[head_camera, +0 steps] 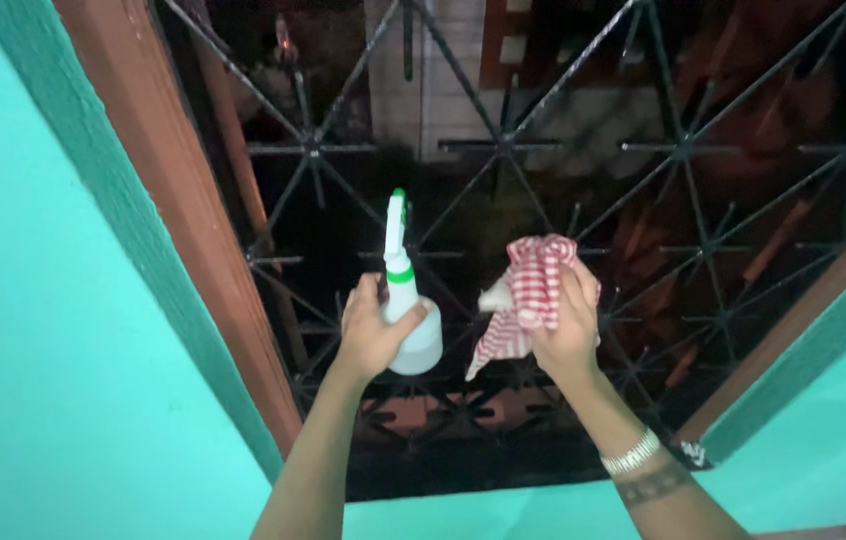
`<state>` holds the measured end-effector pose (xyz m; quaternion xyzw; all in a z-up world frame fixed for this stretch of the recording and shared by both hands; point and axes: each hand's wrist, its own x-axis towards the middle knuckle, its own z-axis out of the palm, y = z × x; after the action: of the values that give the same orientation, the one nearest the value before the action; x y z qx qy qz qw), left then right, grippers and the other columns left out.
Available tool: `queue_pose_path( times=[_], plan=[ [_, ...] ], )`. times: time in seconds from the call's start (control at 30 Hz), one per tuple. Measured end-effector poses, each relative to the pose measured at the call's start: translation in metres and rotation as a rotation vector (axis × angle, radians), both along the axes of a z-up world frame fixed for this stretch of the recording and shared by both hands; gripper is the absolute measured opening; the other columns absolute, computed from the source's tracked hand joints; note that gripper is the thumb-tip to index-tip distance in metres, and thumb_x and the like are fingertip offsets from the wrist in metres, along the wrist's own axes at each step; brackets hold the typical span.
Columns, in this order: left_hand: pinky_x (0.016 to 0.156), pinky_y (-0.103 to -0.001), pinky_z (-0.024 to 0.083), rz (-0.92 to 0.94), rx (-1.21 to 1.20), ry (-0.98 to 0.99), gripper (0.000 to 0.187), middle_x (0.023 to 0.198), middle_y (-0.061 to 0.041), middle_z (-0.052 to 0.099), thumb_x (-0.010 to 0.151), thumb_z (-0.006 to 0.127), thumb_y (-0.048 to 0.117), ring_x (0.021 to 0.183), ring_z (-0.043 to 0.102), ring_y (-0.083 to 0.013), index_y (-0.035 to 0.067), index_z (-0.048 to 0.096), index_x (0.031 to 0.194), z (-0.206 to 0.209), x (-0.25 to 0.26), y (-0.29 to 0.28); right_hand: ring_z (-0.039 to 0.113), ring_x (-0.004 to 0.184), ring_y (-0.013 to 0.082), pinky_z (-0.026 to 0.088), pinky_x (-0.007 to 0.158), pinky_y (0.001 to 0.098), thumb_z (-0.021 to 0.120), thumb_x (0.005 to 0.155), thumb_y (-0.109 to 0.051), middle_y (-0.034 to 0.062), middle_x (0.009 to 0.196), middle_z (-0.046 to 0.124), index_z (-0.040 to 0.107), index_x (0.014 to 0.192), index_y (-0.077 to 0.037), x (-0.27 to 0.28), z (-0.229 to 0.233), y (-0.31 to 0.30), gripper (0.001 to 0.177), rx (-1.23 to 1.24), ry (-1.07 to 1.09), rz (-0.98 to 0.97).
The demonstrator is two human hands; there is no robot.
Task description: The person wipes a window and its metal grill using a cloth while holding a spray bottle.
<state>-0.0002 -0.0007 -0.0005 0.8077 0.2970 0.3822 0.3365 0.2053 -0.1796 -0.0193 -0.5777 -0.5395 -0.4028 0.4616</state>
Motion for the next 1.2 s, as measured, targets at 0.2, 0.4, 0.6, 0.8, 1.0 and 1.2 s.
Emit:
queue_pose_path(
  times=[0.2,0.4,0.6,0.8,1.0,1.2],
  plan=[
    [0.097,-0.046,0.047,-0.004,-0.032,0.033,0.071,0.117,-0.018,0.061,0.072,0.08,0.051,0.111,0.06,-0.0332,0.006,0.056,0.12,0.003,0.0,0.0,0.064,0.117,0.0237,0.051,0.105,0.0342,0.062,0.099,-0.012,0.0129,0.127,0.06,0.062,0.126,0.002,-0.023,0.026,-0.008,0.03,0.298,0.367,0.243],
    [0.099,-0.046,0.046,0.002,-0.011,0.014,0.069,0.118,-0.018,0.062,0.074,0.08,0.051,0.114,0.058,-0.0331,0.006,0.056,0.119,0.001,0.002,0.001,0.063,0.12,0.0271,0.049,0.11,0.0357,0.063,0.101,-0.005,0.0161,0.133,0.062,0.063,0.127,0.004,-0.032,0.066,0.012,0.028,0.39,0.254,0.247],
    [0.098,-0.046,0.047,0.013,0.03,-0.025,0.068,0.115,-0.019,0.063,0.073,0.081,0.05,0.113,0.06,-0.0339,0.004,0.056,0.117,-0.005,0.003,0.003,0.063,0.111,0.0359,0.049,0.098,0.0429,0.073,0.083,-0.003,0.0182,0.115,0.066,0.067,0.114,0.003,-0.045,0.072,0.049,0.033,-0.027,0.02,0.359],
    [0.098,-0.046,0.045,-0.013,0.036,-0.059,0.07,0.117,-0.019,0.062,0.073,0.081,0.049,0.114,0.059,-0.0336,0.004,0.054,0.12,-0.005,0.004,0.002,0.071,0.106,0.0207,0.053,0.107,0.0417,0.055,0.083,0.003,0.0148,0.109,0.073,0.061,0.117,0.006,-0.058,0.048,0.027,0.035,0.161,0.27,0.436],
    [0.098,-0.046,0.045,-0.018,0.047,0.001,0.07,0.116,-0.018,0.061,0.075,0.079,0.051,0.114,0.057,-0.0339,0.004,0.054,0.12,-0.003,0.003,0.004,0.064,0.115,0.0259,0.05,0.11,0.0385,0.057,0.092,0.001,0.0208,0.125,0.061,0.046,0.136,0.007,0.002,0.054,0.009,0.045,0.422,0.373,0.085],
    [0.097,-0.047,0.045,0.013,-0.042,0.122,0.075,0.12,-0.018,0.056,0.074,0.078,0.051,0.115,0.056,-0.0334,0.006,0.051,0.127,0.001,0.004,0.004,0.022,0.151,0.0568,0.018,0.127,0.0549,0.068,0.099,-0.028,0.0468,0.158,0.023,0.018,0.152,0.023,0.035,0.026,0.035,0.089,-0.053,0.193,-0.25]
  ],
)
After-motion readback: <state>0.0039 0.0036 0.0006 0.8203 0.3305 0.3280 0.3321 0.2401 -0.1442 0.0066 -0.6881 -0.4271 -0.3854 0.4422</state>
